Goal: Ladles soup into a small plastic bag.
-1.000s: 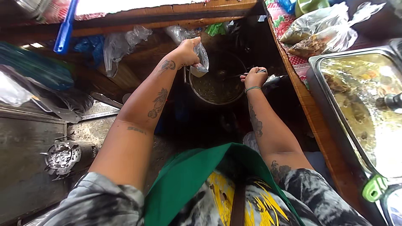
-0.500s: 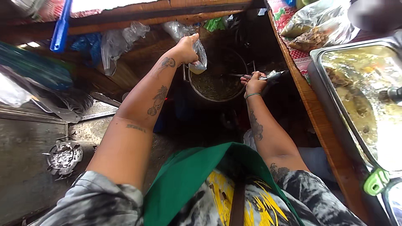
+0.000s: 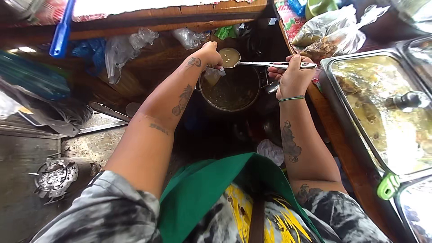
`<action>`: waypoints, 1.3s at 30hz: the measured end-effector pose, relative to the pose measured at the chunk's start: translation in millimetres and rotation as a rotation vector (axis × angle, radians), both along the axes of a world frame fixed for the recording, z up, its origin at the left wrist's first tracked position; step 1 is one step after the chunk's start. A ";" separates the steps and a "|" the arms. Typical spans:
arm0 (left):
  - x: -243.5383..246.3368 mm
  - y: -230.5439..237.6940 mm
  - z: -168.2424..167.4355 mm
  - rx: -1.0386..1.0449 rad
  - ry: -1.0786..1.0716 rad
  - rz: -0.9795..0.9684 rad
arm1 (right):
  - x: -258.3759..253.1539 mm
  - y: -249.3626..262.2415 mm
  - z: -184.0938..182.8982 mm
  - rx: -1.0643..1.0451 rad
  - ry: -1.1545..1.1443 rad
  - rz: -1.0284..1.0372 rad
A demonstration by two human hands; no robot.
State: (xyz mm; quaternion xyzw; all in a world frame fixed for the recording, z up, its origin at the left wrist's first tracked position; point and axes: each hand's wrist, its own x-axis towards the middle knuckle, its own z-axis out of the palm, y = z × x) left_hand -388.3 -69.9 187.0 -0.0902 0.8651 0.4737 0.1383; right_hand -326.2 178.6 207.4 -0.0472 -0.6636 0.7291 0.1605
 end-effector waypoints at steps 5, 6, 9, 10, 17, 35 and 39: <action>-3.6 16.3 25.5 -0.053 0.034 -0.021 | 35.6 -11.7 0.9 0.486 0.395 0.190; -2.1 18.2 33.0 -0.086 0.035 -0.028 | 43.7 -9.7 -4.6 0.623 0.525 0.252; 2.5 18.9 49.5 -0.169 0.039 -0.042 | 56.9 3.0 -25.3 0.925 0.911 0.382; 4.4 17.7 51.3 -0.171 0.036 -0.041 | 57.3 7.9 -34.2 0.958 1.010 0.379; 16.5 2.3 48.6 -0.167 0.043 -0.013 | 18.5 14.5 -83.5 0.607 0.628 0.036; 47.4 -16.5 69.5 -0.845 -0.065 -0.286 | -25.0 -3.3 -136.2 0.578 0.095 -0.005; 49.6 -14.6 73.3 -0.876 -0.073 -0.273 | -27.4 -1.4 -139.5 0.522 0.088 -0.018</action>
